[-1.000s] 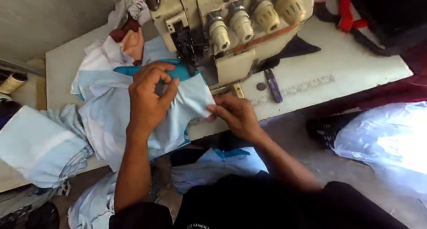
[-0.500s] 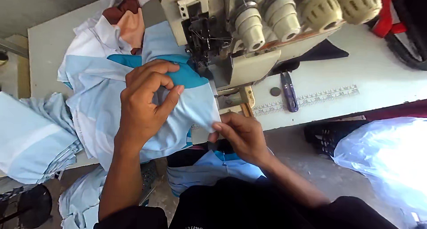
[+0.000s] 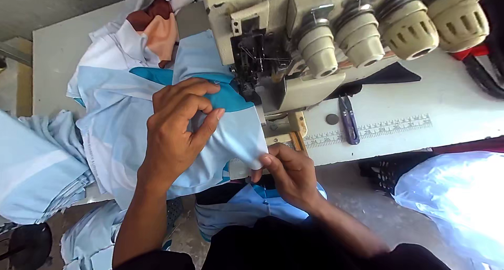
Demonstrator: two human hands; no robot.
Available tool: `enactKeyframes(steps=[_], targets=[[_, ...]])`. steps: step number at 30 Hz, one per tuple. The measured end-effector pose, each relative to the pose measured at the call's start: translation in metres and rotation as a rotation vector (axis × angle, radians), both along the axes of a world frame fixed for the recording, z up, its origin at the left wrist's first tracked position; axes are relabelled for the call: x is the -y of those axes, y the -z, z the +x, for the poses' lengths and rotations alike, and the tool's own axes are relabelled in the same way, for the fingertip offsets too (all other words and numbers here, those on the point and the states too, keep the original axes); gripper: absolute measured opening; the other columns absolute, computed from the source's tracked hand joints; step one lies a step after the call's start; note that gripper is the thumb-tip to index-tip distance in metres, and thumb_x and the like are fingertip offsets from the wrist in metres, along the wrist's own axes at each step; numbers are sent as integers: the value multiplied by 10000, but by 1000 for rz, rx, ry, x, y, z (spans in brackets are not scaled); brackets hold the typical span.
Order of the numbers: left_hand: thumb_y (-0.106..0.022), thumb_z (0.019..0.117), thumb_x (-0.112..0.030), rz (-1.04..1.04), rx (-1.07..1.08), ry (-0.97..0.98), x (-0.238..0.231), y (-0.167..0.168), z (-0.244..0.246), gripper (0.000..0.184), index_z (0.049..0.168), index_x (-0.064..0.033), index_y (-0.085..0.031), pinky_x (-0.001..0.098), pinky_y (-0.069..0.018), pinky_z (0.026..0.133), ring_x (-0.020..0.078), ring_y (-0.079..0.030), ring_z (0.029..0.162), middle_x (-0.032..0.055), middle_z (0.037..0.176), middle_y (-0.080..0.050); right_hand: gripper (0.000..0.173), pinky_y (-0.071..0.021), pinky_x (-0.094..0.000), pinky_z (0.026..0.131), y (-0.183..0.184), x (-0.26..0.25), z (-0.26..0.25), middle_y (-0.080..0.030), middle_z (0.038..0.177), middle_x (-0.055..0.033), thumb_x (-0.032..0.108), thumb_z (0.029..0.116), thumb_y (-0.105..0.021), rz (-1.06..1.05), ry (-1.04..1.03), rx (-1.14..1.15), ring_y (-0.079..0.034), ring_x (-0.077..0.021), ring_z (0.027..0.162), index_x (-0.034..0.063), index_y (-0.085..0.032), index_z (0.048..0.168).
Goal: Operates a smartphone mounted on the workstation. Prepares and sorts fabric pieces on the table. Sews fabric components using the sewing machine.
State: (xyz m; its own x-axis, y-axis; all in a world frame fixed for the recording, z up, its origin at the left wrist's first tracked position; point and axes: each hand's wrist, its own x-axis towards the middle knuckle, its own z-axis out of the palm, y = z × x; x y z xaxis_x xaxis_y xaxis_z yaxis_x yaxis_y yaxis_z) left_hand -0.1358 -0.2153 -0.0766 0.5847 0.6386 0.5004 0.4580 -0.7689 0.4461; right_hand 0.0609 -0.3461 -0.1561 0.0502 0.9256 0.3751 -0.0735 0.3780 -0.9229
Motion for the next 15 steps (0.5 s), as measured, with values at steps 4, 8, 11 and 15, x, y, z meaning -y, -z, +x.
enactKeyframes(steps=[4, 8, 11, 15], targets=[[-640, 995, -188, -1, 10, 9, -1, 1, 0, 201, 872, -30, -643, 496, -405, 1127, 260, -597, 1314, 145, 1253, -709, 320, -555, -168, 623, 2, -1, -3, -709, 749, -25, 215, 1102, -484, 22, 47, 26, -671, -11, 673, -8, -616, 914], [-640, 995, -178, 6, 7, 17, -2, 0, 0, 196, 877, -22, -640, 495, -411, 1124, 264, -603, 1306, 151, 1243, -711, 322, -557, -176, 607, 3, -1, -5, -685, 720, -23, 220, 1100, -489, 38, 65, 36, -658, -18, 648, -5, -609, 903], [-642, 998, -178, -3, 1, 17, -2, 0, -1, 190, 890, -22, -639, 492, -418, 1121, 265, -600, 1311, 152, 1256, -706, 321, -568, -176, 609, 4, 0, -5, -681, 716, -23, 233, 1093, -508, 55, 73, 26, -661, -17, 646, -7, -617, 910], [-636, 999, -172, 1, 7, 16, -2, 0, -1, 188, 885, -22, -634, 494, -422, 1117, 267, -601, 1309, 153, 1255, -706, 303, -561, -178, 598, 6, 0, -7, -673, 700, -26, 213, 1083, -532, 68, 74, -17, -651, -19, 627, -11, -619, 899]])
